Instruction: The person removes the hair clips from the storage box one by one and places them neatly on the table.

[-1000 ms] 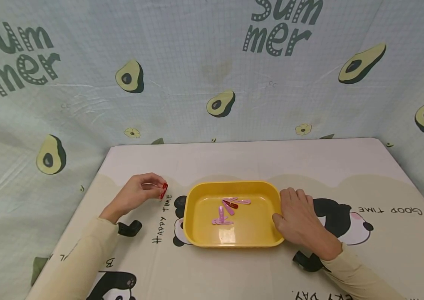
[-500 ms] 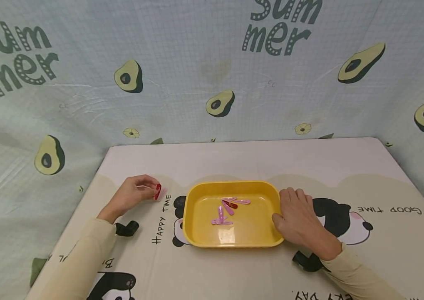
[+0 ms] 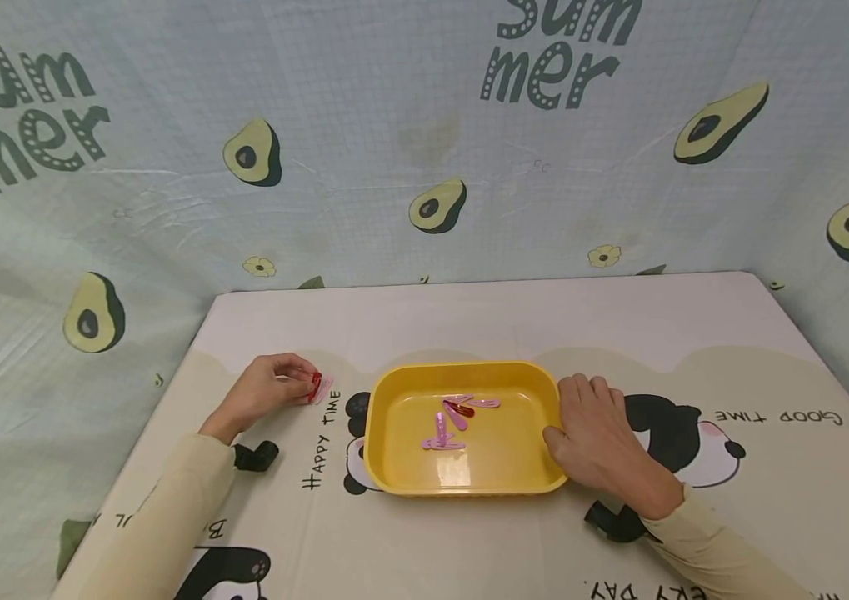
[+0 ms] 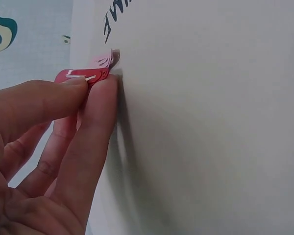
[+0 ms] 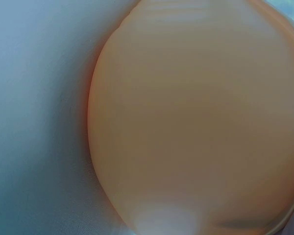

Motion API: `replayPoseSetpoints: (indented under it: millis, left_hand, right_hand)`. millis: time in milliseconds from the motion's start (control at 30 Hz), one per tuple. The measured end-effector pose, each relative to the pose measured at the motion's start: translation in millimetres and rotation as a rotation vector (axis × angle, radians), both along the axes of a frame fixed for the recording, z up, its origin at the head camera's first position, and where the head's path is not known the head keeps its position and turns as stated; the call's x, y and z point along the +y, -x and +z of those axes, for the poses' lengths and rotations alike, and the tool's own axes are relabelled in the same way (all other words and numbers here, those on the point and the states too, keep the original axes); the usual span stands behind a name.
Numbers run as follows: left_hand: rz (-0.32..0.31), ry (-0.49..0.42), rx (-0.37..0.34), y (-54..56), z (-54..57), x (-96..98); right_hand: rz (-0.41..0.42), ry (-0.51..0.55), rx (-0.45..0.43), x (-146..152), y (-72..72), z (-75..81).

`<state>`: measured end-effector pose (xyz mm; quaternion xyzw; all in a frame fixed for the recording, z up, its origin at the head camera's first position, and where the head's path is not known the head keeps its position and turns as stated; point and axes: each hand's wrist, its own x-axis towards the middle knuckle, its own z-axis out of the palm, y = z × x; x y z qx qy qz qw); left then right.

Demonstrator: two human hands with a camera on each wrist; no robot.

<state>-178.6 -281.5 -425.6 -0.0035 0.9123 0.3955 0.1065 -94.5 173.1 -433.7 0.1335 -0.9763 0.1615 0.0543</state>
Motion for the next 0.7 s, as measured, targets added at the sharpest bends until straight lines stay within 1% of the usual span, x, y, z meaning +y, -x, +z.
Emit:
replayPoseSetpoints:
  millis: [100,200,267,367,600,700]
  left_hand:
    - [0.003,-0.007,-0.014,1.2,0.4,1.6]
    - [0.009,-0.035,-0.043,2.5,1.6,3.4]
    - [0.009,-0.036,-0.059,3.1,3.1,4.5]
    - [0.005,-0.018,-0.085,3.9,6.0,6.0]
    - [-0.015,0.060,-0.129,5.9,11.3,7.2]
    - [-0.018,0.063,-0.140,7.2,11.8,7.1]
  right_hand:
    - [0.001,0.003,0.001,0,0.1,0.1]
    - [0.000,0.003,0.002,0,0.4,-0.4]
    - [-0.001,0.004,0.003,0,0.5,-0.9]
    - [-0.002,0.002,0.006,0,1.0,-1.7]
    - [-0.001,0.001,0.002,0,0.7,-1.1]
    - [-0.003,-0.002,-0.002,0,0.2,-0.8]
